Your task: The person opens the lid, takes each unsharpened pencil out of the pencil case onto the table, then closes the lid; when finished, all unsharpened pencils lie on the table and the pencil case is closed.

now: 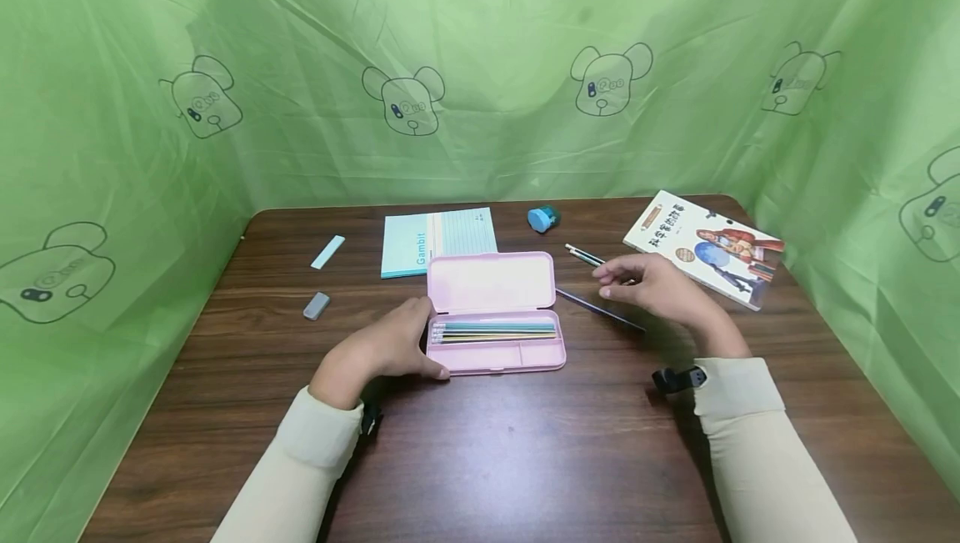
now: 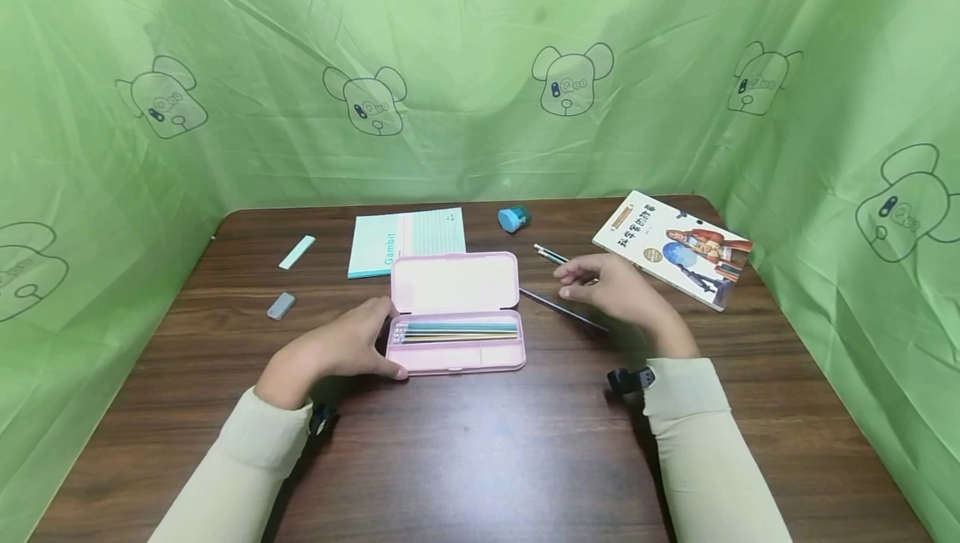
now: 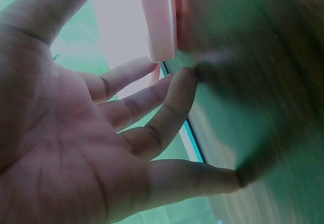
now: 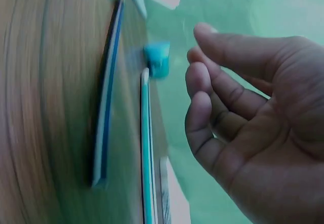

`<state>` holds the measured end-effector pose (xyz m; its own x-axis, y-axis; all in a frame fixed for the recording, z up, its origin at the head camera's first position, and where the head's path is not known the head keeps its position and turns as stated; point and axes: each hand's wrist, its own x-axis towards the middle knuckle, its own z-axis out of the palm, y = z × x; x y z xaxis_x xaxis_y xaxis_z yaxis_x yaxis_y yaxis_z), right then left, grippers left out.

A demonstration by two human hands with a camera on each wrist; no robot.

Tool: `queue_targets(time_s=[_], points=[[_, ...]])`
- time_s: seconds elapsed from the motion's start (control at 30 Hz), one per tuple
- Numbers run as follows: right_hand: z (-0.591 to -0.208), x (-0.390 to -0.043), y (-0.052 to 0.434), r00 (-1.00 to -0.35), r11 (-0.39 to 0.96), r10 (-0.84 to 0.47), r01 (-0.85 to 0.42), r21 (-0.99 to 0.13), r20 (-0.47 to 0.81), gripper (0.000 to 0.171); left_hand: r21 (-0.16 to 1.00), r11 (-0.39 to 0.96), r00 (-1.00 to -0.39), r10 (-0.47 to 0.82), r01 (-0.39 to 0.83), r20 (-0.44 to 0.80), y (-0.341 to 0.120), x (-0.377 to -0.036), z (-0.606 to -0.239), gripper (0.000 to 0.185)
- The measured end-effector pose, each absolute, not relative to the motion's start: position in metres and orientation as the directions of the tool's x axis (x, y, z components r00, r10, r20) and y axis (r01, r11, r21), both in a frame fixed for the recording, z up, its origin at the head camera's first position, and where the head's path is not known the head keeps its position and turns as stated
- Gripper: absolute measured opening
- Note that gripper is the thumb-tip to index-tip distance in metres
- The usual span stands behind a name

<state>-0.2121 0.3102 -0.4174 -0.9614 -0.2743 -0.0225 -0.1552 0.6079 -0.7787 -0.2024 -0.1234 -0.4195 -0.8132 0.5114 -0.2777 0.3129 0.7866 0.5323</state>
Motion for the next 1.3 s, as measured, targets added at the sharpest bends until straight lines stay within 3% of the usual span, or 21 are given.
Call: queue_targets(time_s=[0.2,0.4,0.77,1.3], points=[[-0.416,-0.205,0.267,-0.911,0.539,-0.408,-0.189,-0.821,-0.059,0.028,0.507,0.806,-0.812,0.498,0.305,-0.304,-0.123,-0.199,-0.418,0.090],[-0.426,-0.196,0.229,-0.853,0.611,-0.514,-0.291,-0.736,-0.090,0.027,0.506,0.806,-0.813,0.499,0.308,-0.301,-0.123,-0.198,-0.417,0.088],[-0.439,-0.192,0.208,-0.837,0.690,-0.539,-0.373,-0.621,-0.097,0.028,0.510,0.803,-0.813,0.501,0.308,-0.297,-0.123,-0.198,-0.418,0.090],[-0.441,-0.192,0.202,-0.817,0.682,-0.572,-0.423,-0.596,-0.075,0.022,0.511,0.807,-0.819,0.490,0.296,-0.298,-0.126,-0.197,-0.420,0.091]])
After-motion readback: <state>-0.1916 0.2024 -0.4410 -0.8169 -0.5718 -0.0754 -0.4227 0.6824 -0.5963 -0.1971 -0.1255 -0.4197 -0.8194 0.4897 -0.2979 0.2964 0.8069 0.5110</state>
